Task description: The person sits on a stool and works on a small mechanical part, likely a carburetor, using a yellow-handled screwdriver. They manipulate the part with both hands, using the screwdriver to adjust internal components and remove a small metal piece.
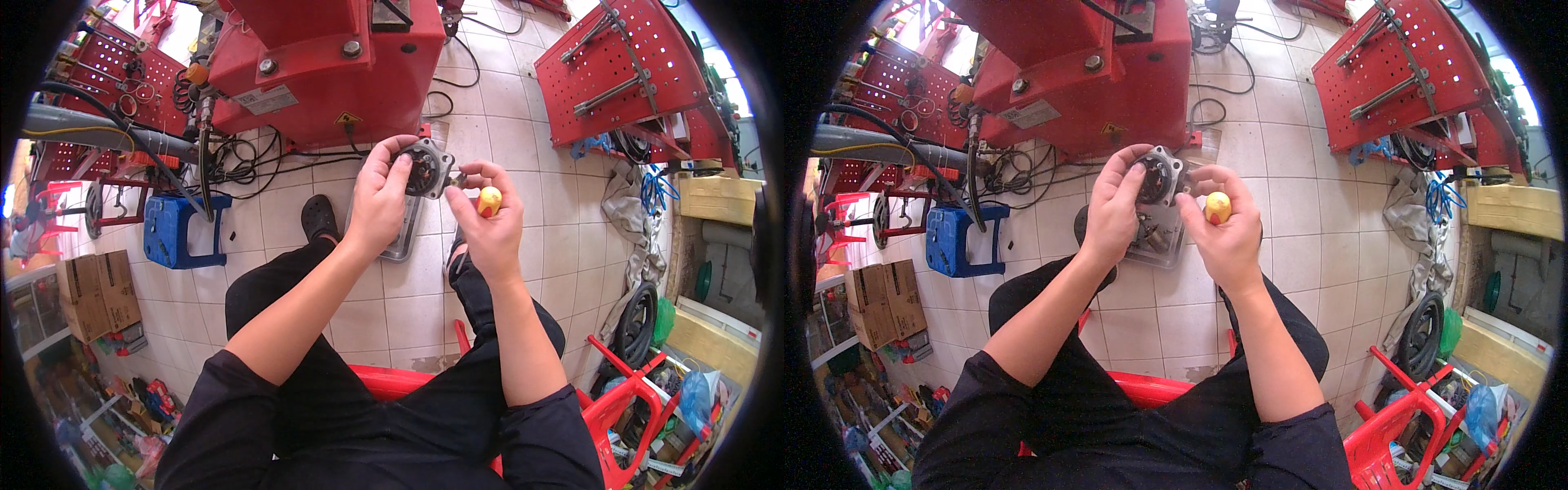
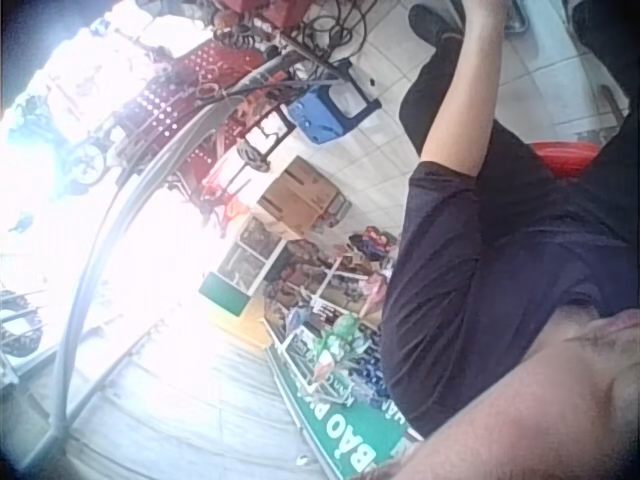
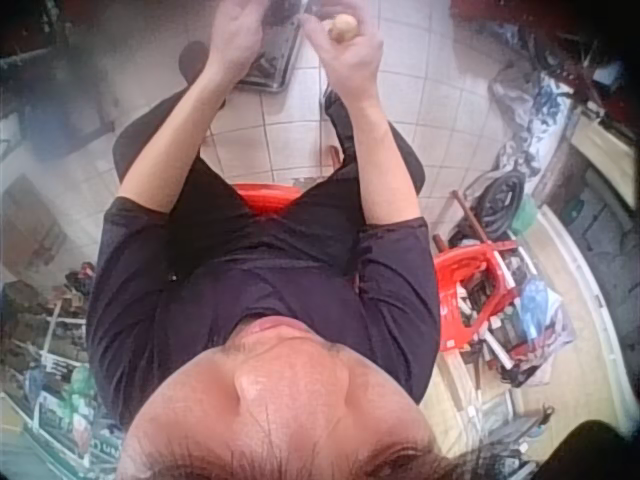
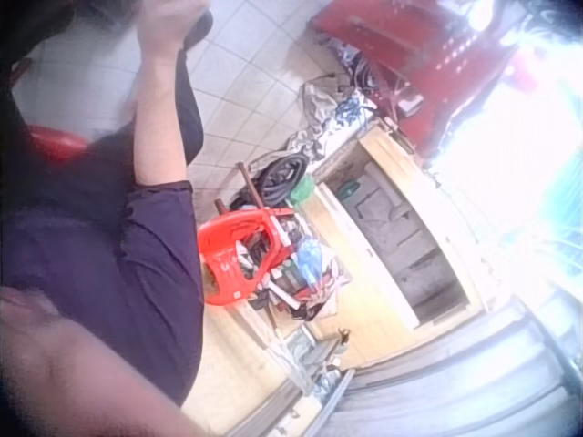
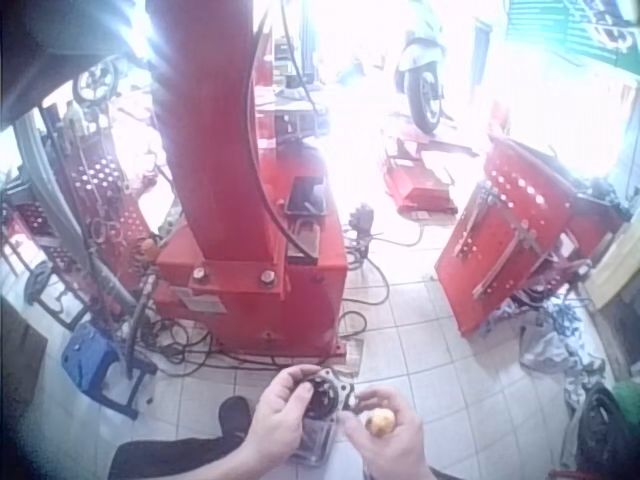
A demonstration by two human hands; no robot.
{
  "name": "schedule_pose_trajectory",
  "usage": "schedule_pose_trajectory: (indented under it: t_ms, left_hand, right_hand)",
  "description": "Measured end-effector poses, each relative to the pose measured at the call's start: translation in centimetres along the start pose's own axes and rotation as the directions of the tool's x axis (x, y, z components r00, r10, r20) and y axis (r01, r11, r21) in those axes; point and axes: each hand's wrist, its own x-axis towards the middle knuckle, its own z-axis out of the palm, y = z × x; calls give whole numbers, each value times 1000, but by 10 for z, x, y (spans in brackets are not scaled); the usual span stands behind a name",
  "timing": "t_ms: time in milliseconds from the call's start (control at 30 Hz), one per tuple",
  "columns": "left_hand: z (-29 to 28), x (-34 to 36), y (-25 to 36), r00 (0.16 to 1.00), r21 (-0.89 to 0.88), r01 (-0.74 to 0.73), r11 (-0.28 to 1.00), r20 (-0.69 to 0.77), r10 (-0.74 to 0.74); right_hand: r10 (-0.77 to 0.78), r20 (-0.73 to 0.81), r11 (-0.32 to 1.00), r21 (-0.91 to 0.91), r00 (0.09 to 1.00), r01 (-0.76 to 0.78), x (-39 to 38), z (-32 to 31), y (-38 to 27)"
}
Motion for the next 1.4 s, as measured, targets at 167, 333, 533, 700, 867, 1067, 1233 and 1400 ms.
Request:
schedule_pose_trajectory:
  t_ms: [167,333,533,700,867,1067,1233,1400]
  left_hand:
    - [-5,3,7,999,-83,14,996,-48,-18]
    - [-8,5,5,998,-84,41,996,-44,-45]
    - [-8,5,3,996,-98,77,992,-37,-81]
    - [-4,3,4,995,-134,96,986,-23,-100]
    - [-5,3,2,995,-146,96,985,-23,-100]
    - [-4,1,4,982,-103,173,980,-57,-179]
    - [3,-3,10,968,-115,232,966,-71,-241]
    - [1,-4,9,956,-128,269,955,-86,-281]
  right_hand:
    - [249,98,908,321,964,-267,5,-8,-9]
    - [288,92,889,344,953,-302,6,-8,-12]
    - [335,92,879,330,938,-346,6,-8,-11]
    - [354,100,877,312,930,-367,5,-10,-8]
    - [337,53,876,349,940,-334,4,-10,-6]
    - [203,-39,942,281,979,-184,2,-5,-6]
    - [148,1,966,215,989,-145,-3,-1,-2]
    - [143,39,984,99,989,-146,-4,-2,-10]
